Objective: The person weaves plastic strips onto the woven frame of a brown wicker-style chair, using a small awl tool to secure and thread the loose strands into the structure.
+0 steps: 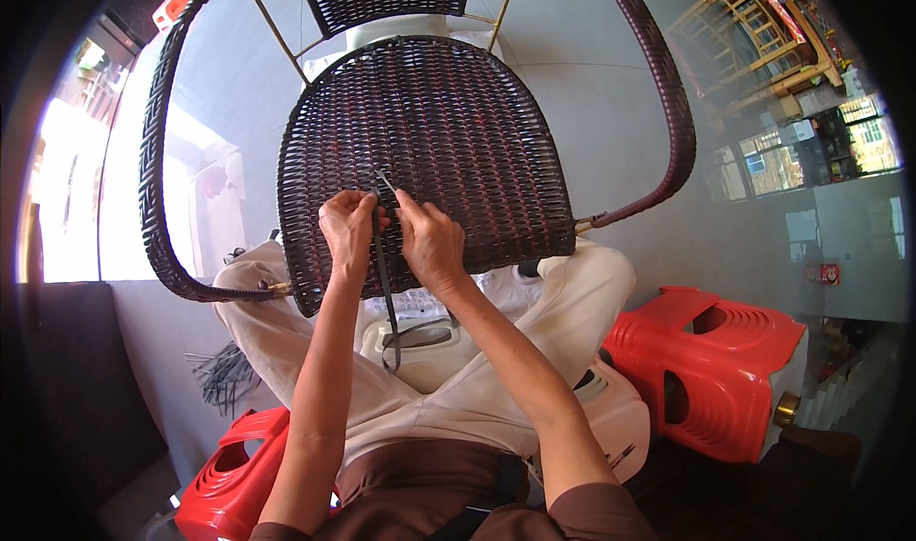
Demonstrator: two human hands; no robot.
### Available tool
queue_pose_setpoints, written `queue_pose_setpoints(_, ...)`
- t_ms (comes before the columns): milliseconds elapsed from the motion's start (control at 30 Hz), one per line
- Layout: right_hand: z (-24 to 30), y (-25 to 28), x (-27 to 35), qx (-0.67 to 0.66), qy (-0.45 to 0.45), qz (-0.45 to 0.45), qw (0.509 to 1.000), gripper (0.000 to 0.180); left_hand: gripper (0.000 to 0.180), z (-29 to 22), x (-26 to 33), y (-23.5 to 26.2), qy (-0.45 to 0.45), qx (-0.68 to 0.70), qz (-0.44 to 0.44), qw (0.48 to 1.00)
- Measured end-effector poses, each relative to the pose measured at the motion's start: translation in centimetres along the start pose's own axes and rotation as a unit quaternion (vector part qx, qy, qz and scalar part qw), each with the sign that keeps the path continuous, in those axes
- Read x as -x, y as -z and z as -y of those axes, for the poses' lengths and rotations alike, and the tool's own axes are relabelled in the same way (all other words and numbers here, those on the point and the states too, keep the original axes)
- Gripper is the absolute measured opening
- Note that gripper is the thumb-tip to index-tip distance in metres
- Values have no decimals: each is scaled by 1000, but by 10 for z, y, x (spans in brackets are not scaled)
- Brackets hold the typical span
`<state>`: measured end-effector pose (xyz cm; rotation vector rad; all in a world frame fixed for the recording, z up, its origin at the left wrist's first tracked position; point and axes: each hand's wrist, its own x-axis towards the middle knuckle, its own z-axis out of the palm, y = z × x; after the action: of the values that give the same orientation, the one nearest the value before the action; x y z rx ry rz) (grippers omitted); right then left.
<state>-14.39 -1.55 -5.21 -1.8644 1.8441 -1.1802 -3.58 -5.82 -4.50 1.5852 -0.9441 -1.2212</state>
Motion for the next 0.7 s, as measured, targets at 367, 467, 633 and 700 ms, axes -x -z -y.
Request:
queue_pose_setpoints(367,13,17,-12,32,-59,98,993,21,15,-2,-3,1,11,-28,11,999)
queue_pose_setpoints(467,16,19,-19,38,-60,118,990,21,16,-4,-2,1,7,-35,9,999)
queue_pose_setpoints(633,21,20,-27,53,-70,147,985,20,16,0,-4,0,-3,-49,4,999)
queue_pose_setpoints(700,23,21,-30,53,-65,148,985,20,17,-2,-4,-1,8,-41,1,999)
